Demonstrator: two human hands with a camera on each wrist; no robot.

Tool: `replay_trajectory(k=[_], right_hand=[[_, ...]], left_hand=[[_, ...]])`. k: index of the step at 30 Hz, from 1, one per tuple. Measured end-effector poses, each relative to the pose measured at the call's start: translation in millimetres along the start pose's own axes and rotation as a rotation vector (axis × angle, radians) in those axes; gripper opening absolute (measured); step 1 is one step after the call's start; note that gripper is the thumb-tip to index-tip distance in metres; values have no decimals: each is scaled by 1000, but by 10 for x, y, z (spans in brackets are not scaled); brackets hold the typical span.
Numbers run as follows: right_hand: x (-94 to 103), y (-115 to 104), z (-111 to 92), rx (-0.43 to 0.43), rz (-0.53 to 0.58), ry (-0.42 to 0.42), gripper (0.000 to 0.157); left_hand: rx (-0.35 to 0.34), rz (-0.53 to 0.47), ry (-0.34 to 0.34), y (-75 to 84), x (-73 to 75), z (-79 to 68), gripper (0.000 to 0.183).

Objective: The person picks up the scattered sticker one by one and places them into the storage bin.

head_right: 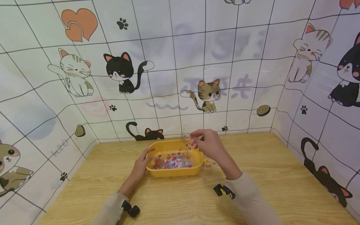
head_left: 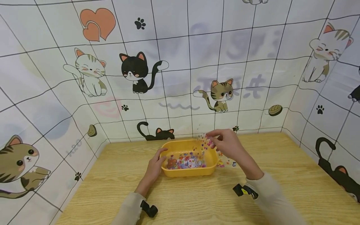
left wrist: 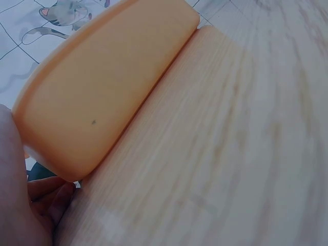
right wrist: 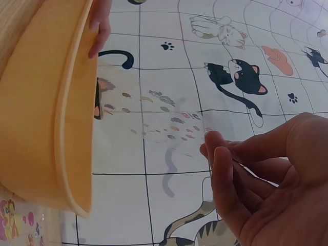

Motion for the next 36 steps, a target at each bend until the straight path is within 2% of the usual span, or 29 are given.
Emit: replay_trajectory(k=[5,15,20,27,36], right_hand=[[-125,30,33,3,42,-39,26],[-336,109,92,65,136,-217,34],[-440,148,97,106,104,-270,38],[-495,176,102,72,91,-299,32],[-482,216,110,71,45,-327,29]], left_hand=[[-5,-2,-4,6,-6,-6,37],[-15,1,-5,5,3,-17,37],[-15,9,0,5,7,-19,37],[-17,6,0,9,8,-15,37],[-26,9,-1,12,14,-2,37]])
Point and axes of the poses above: each hand's wrist, its own z-axis towards the middle knuckle, its own x-axis out of the back of the hand, y = z × x, the point moved 4 cm from there along z, towards the middle knuckle, and after that the axes turned 2 degrees about -y, right-handed, at the moved point
